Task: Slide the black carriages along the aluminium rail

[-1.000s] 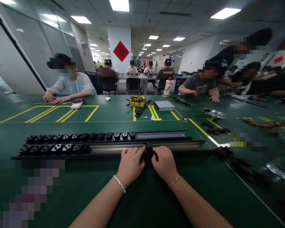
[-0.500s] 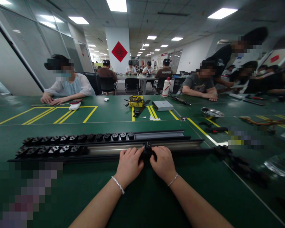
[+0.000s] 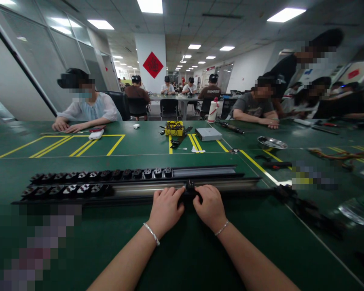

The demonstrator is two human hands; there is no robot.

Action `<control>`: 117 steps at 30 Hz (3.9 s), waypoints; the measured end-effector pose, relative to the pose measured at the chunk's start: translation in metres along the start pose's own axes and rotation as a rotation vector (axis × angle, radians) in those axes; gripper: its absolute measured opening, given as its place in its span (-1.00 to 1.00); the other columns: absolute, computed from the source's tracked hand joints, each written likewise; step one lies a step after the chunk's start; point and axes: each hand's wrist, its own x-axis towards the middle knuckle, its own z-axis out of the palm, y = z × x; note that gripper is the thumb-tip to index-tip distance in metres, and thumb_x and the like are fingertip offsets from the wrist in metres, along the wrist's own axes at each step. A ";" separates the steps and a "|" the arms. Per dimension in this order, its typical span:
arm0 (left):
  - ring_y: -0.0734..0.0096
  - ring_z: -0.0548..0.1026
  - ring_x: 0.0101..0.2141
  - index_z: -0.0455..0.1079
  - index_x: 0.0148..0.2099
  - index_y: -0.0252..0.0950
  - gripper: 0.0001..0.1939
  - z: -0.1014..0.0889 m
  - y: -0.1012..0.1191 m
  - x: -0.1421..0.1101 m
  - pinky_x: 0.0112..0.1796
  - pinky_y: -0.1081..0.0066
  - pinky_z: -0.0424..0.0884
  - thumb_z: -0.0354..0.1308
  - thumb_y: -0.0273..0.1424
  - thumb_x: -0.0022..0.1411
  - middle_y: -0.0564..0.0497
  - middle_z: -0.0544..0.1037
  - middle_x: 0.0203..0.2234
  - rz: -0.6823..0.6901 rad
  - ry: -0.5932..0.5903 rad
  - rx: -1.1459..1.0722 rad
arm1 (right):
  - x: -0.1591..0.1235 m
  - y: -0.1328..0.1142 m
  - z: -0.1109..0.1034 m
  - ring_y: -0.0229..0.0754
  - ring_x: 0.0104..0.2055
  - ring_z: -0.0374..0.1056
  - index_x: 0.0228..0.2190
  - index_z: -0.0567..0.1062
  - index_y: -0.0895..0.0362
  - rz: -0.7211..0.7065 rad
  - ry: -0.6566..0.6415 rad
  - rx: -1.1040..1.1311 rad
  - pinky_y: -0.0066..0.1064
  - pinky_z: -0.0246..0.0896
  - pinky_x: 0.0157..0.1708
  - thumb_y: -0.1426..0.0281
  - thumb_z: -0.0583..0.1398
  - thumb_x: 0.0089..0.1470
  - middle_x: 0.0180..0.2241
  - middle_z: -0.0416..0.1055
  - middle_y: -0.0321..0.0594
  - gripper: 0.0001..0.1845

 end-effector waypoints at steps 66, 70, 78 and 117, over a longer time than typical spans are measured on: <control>0.29 0.31 -0.14 0.17 0.09 -0.20 -0.56 0.010 0.014 0.003 0.00 0.21 0.04 0.00 -0.36 0.12 0.00 0.43 -0.18 0.059 0.067 -0.034 | -0.005 0.015 -0.021 -0.20 -0.14 0.23 -0.12 0.41 0.09 -0.059 -0.172 -0.085 -0.34 -0.01 -0.04 0.62 0.00 -0.07 -0.22 0.41 -0.21 -0.53; 0.29 0.31 -0.15 0.18 0.08 -0.19 -0.56 0.010 0.015 0.004 -0.01 0.21 0.05 0.01 -0.36 0.12 0.00 0.42 -0.19 0.051 0.063 -0.029 | -0.005 0.016 -0.021 -0.19 -0.14 0.23 -0.13 0.42 0.10 -0.056 -0.170 -0.086 -0.34 0.01 -0.04 0.63 -0.01 -0.08 -0.23 0.41 -0.20 -0.53; 0.29 0.31 -0.15 0.19 0.08 -0.15 -0.56 0.009 0.017 0.005 -0.01 0.20 0.04 0.02 -0.36 0.11 0.01 0.42 -0.21 0.049 0.072 -0.025 | -0.004 0.020 -0.023 -0.20 -0.14 0.23 -0.13 0.42 0.09 -0.042 -0.178 -0.088 -0.34 0.01 -0.04 0.63 0.00 -0.07 -0.22 0.42 -0.22 -0.53; 0.25 0.29 -0.17 0.15 0.12 -0.03 -0.52 0.009 0.019 0.008 -0.12 0.19 0.07 0.00 -0.26 0.11 0.01 0.39 -0.24 0.021 0.020 0.030 | -0.005 0.027 -0.024 -0.18 -0.14 0.21 -0.19 0.46 0.09 -0.006 -0.143 -0.076 -0.34 0.00 -0.06 0.63 0.00 -0.06 -0.24 0.42 -0.20 -0.58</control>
